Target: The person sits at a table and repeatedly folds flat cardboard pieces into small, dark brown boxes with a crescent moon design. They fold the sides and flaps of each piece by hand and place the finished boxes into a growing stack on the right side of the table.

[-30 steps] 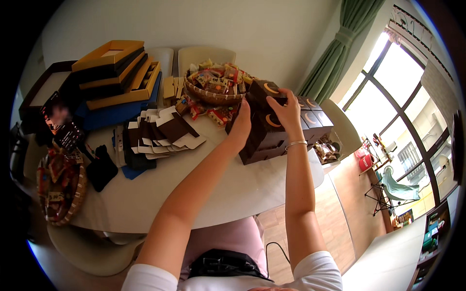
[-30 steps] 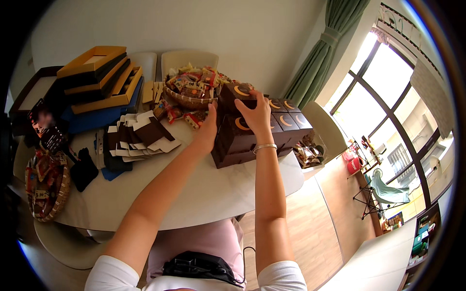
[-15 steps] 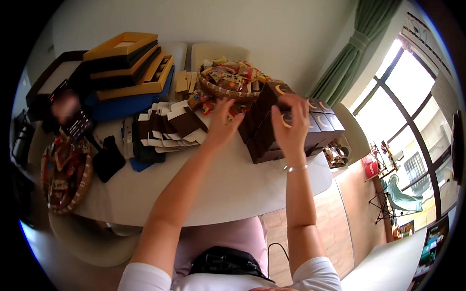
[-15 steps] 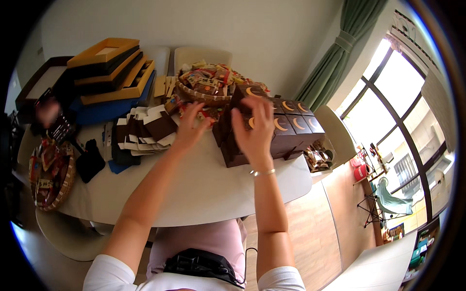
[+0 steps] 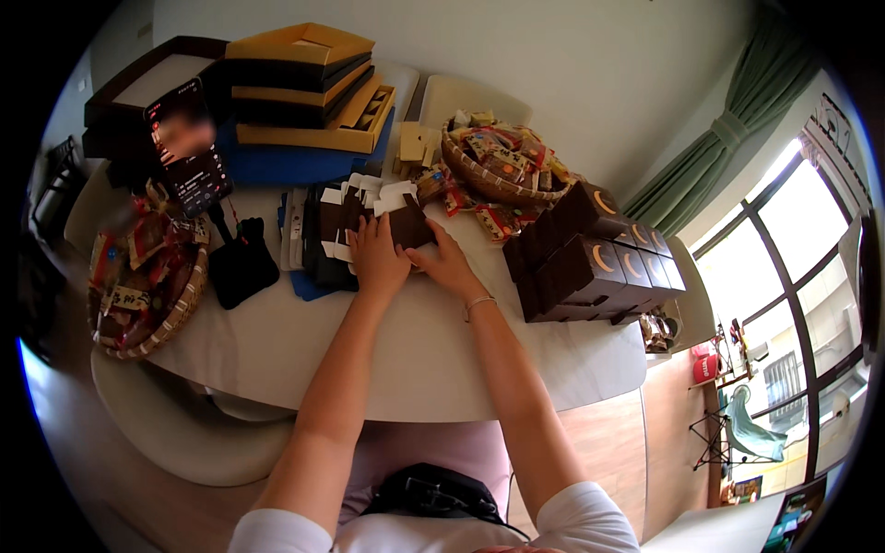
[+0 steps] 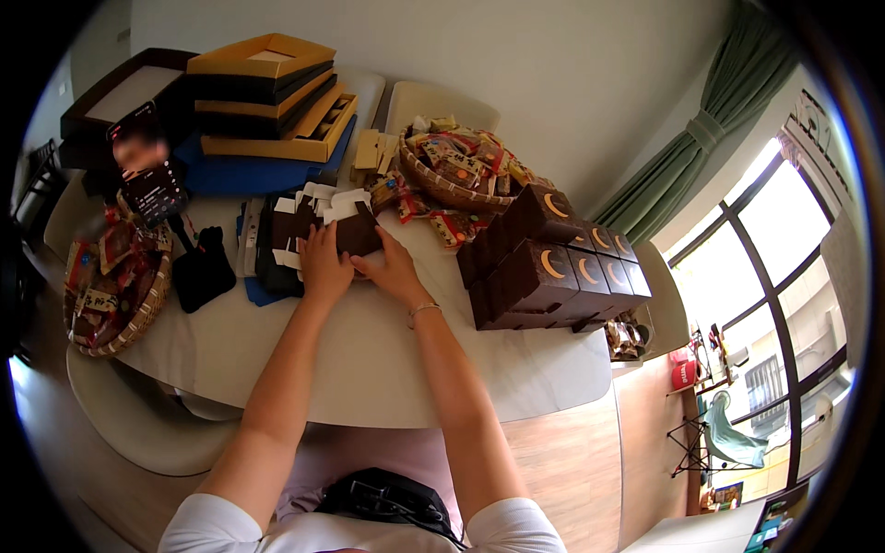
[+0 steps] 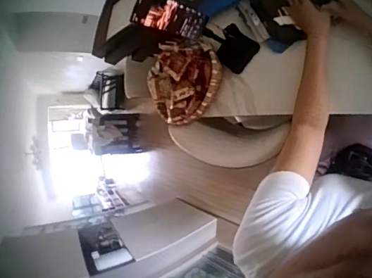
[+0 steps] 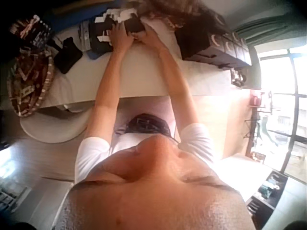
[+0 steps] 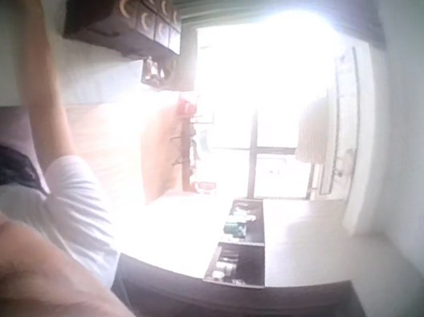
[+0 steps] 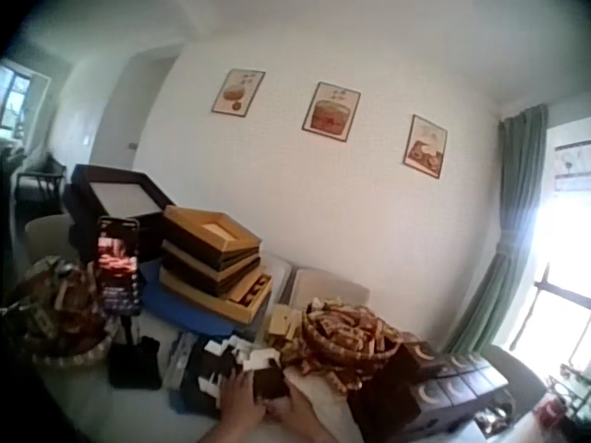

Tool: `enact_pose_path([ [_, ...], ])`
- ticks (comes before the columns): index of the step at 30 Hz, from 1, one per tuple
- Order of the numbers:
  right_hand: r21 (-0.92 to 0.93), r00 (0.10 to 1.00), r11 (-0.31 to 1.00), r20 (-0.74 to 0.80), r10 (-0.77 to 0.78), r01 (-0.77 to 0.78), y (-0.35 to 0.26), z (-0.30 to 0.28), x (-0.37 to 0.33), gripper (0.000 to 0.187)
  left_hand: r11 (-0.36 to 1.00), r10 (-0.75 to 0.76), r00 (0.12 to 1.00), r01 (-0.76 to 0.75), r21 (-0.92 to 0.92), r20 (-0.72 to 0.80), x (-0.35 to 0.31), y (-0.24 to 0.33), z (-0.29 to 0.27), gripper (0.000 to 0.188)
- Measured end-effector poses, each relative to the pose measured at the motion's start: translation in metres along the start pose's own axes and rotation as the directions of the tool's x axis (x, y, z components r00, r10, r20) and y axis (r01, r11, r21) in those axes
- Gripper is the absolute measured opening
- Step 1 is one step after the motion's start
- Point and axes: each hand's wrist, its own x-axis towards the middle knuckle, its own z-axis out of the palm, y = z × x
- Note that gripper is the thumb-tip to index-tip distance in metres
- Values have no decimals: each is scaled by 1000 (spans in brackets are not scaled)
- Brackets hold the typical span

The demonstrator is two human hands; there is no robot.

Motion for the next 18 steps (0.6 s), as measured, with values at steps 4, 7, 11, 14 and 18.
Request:
enact_pose_path([
  [4, 163, 1000, 987, 17, -6, 3, -18, 1, -14, 85, 974, 69, 984, -102, -204, -163, -6, 13, -15, 56],
  [7, 316, 1000, 949, 7, 6, -8, -34, -5, -24, 74, 897, 177, 944, -272, -349, -279, -12, 35, -32, 56],
  [11, 483, 982, 855, 116, 151, -189, -23, -33, -33, 48, 589, 210, 977, -164, -791, -46, -25, 58, -36, 60],
  [14, 531, 966, 825, -41, 254, -194, 0, -41, -38, 30, 715, 238, 960, -274, -643, -145, -21, 49, -14, 61],
  [18, 827, 955, 555, -81, 284, -94, 0, -42, -50, 23, 471, -104, 994, 78, -879, 32, -13, 39, 10, 74],
])
